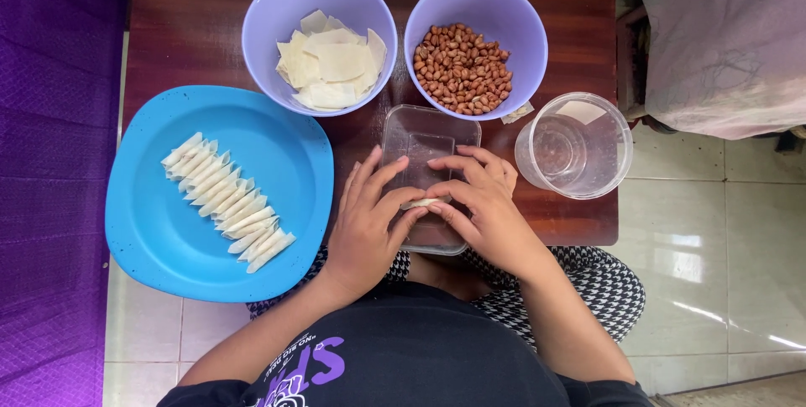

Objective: The person sits at a table and folds square wrappers around peanuts to make dumplings. They place each finished dumpling on a blue plate.

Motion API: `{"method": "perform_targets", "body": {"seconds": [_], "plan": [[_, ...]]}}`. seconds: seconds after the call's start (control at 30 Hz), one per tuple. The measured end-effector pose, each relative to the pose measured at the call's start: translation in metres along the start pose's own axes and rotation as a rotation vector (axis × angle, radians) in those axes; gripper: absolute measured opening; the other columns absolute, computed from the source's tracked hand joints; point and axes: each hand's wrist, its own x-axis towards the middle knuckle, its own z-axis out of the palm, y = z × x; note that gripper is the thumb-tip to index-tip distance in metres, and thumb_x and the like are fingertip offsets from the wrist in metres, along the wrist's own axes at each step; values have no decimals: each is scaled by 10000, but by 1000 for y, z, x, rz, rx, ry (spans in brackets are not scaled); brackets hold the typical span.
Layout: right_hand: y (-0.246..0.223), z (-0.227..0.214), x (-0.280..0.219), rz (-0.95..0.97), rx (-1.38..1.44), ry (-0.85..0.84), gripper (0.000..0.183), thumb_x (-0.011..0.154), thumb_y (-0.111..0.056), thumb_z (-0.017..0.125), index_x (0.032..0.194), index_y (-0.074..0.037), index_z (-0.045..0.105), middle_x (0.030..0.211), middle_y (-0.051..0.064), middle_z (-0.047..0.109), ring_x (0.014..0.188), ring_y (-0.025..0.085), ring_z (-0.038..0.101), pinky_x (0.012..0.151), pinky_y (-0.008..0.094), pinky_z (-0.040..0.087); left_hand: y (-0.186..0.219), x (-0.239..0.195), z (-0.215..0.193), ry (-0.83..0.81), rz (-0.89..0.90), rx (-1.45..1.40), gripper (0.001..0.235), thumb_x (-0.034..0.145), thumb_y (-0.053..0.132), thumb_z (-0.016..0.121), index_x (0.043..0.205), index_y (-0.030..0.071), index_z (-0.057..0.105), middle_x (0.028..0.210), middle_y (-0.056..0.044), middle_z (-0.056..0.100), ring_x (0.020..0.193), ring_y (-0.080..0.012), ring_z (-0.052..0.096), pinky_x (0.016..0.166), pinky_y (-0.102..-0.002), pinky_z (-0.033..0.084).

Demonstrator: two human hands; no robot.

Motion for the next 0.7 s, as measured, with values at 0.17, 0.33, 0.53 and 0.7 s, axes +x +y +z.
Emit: {"method": "perform_targets", "body": {"seconds": [0.17, 0.33, 0.53, 0.7], "plan": [[-6, -4, 0, 25, 31, -58, 119, 999, -322, 636, 1052, -234, 697, 1349, -8, 603, 1380, 319, 407, 1080, 523, 234, -9, -8, 9, 52, 52, -27, 218, 933, 297, 751, 1143, 238, 755, 1215, 16, 672, 1237, -278, 610, 1163, -544, 345], [-8, -4, -3, 35, 73, -97, 127, 1012, -312, 609, 1056, -223, 687, 1345, 23, 597, 1367, 307, 412, 1063, 493, 240, -4, -6, 7, 136, 105, -105, 195, 907, 216, 787, 1099, 184, 782, 1048, 3, 726, 1056, -233, 689, 1147, -534, 364], [-10, -3, -9, 46, 124, -105, 165, 1040, -313, 547, 1018, -230, 688, 1341, 17, 594, 1369, 288, 403, 1073, 474, 215, -4, -8, 7, 175, 156, -128, 183, 886, 208, 810, 1059, 154, 785, 1011, 4, 732, 1010, -225, 705, 1134, -528, 387], [-17, -6, -14, 28, 183, -90, 165, 1046, -281, 524, 1002, -220, 672, 1316, 46, 602, 1361, 314, 407, 1081, 479, 204, 4, -5, 0, 224, 277, -151, 123, 908, 135, 776, 1025, 97, 770, 980, -44, 728, 948, -264, 717, 1049, -508, 472]]}}
